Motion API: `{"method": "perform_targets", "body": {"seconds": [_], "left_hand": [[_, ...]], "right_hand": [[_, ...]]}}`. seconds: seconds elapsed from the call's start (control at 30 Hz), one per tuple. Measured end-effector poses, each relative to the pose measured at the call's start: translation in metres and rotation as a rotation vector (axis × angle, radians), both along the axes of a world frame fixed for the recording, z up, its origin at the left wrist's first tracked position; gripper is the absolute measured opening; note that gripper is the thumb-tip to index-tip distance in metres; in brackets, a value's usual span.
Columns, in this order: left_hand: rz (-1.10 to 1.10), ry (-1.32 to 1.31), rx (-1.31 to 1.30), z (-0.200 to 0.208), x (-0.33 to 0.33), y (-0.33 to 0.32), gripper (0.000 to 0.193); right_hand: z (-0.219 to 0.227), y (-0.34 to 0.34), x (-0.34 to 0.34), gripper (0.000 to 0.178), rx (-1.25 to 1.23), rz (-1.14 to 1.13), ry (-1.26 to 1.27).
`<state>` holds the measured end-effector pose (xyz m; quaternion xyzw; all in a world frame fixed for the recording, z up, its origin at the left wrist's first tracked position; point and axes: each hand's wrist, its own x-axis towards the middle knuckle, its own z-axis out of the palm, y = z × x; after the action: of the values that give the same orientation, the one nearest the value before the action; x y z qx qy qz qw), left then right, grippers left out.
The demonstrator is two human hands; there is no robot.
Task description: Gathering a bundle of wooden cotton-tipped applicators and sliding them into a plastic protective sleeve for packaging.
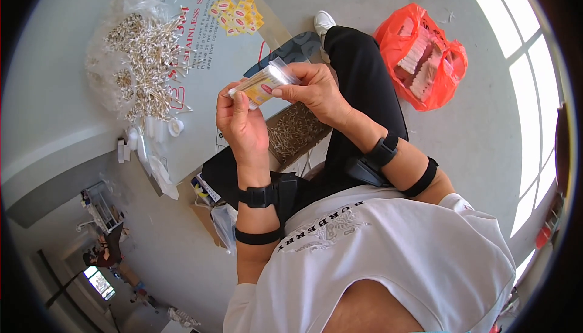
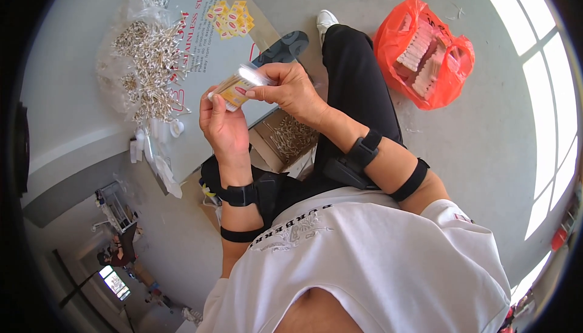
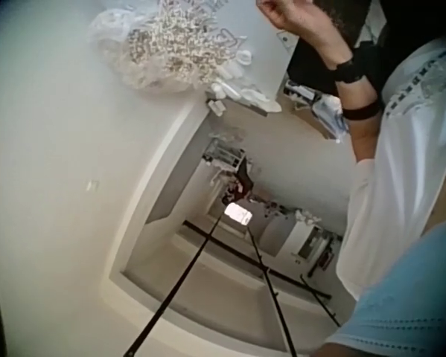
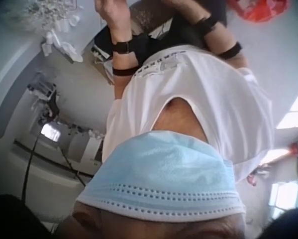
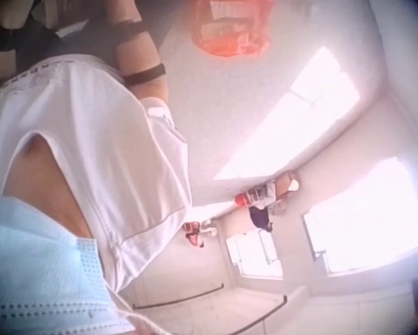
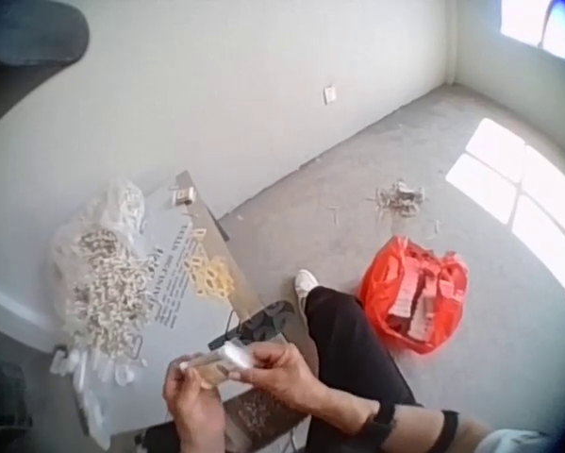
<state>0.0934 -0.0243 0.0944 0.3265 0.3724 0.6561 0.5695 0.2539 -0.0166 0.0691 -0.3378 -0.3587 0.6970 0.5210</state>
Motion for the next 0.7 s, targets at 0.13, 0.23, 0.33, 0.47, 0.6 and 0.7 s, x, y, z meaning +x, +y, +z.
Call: {"method": "perform_targets", "body": {"seconds": [0.13, 0.23, 0.33, 0.47, 0.6, 0.7], "left_hand": [[0.008, 0.675, 0.180, 0.026, -0.010, 0.001, 0.035], [-0.095, 1.098, 0.348, 0.058, -0.011, 0.006, 0.050], [-0.212, 1.283, 0.433, 0.074, -0.004, 0.008, 0.046], [-0.190, 1.355, 0.532, 0.077, -0.002, 0.008, 0.041], [-0.176, 1.354, 0.582, 0.078, 0.002, 0.007, 0.038], [-0.161, 1.338, 0.613, 0.077, 0.004, 0.007, 0.036]], "right_hand": [[0.014, 0.001, 0.005, 0.023, 0.236, -0.113, -0.143], [0.025, -0.002, 0.012, 0.023, 0.422, -0.102, -0.429], [0.026, -0.004, 0.012, 0.027, 0.606, -0.187, -0.546], [0.032, -0.006, 0.012, 0.034, 0.750, -0.246, -0.572], [0.033, -0.006, 0.013, 0.037, 0.790, -0.256, -0.586], [0.035, -0.005, 0.013, 0.037, 0.794, -0.261, -0.576]]}}
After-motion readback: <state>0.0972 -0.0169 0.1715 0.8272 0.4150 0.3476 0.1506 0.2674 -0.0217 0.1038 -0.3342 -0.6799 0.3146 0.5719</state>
